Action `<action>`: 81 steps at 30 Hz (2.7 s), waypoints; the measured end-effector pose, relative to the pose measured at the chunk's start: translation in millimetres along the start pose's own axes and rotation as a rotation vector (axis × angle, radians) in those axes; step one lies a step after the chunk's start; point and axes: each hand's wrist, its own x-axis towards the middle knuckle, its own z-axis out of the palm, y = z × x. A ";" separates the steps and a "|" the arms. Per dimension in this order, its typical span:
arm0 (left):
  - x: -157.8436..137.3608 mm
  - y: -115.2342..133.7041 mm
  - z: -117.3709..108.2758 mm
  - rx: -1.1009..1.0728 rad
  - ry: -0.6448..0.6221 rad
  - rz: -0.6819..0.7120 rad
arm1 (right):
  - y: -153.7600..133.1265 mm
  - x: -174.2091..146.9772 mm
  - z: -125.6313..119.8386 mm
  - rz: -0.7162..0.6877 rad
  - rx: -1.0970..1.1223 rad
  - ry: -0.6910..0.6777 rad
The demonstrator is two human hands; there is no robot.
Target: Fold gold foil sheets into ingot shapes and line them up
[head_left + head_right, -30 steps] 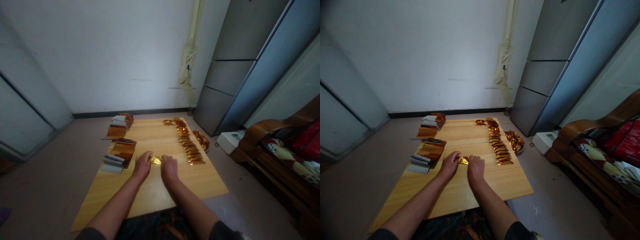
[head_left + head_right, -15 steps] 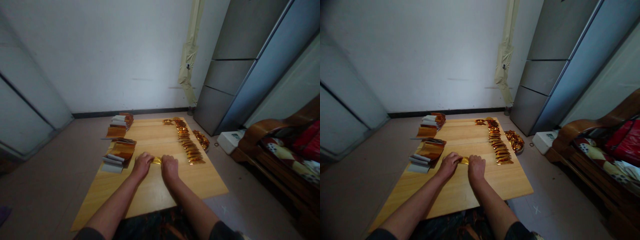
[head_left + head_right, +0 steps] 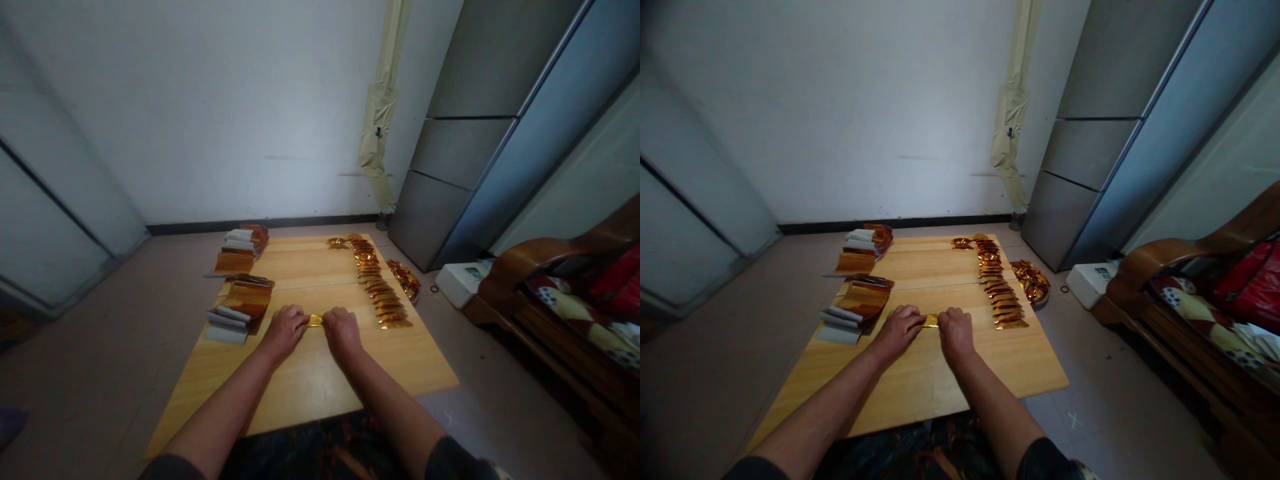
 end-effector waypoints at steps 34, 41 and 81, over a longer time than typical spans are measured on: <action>2.1 0.2 10.1 0.207 0.050 0.133 | 6.7 20.8 -4.8 -0.425 -0.120 0.047; -4.3 13.0 -6.1 0.183 0.008 0.140 | 7.5 23.0 -0.2 -0.309 -0.126 -0.140; -19.9 35.4 -3.1 0.411 -0.071 -0.045 | -15.5 50.4 -21.5 0.240 0.154 -0.374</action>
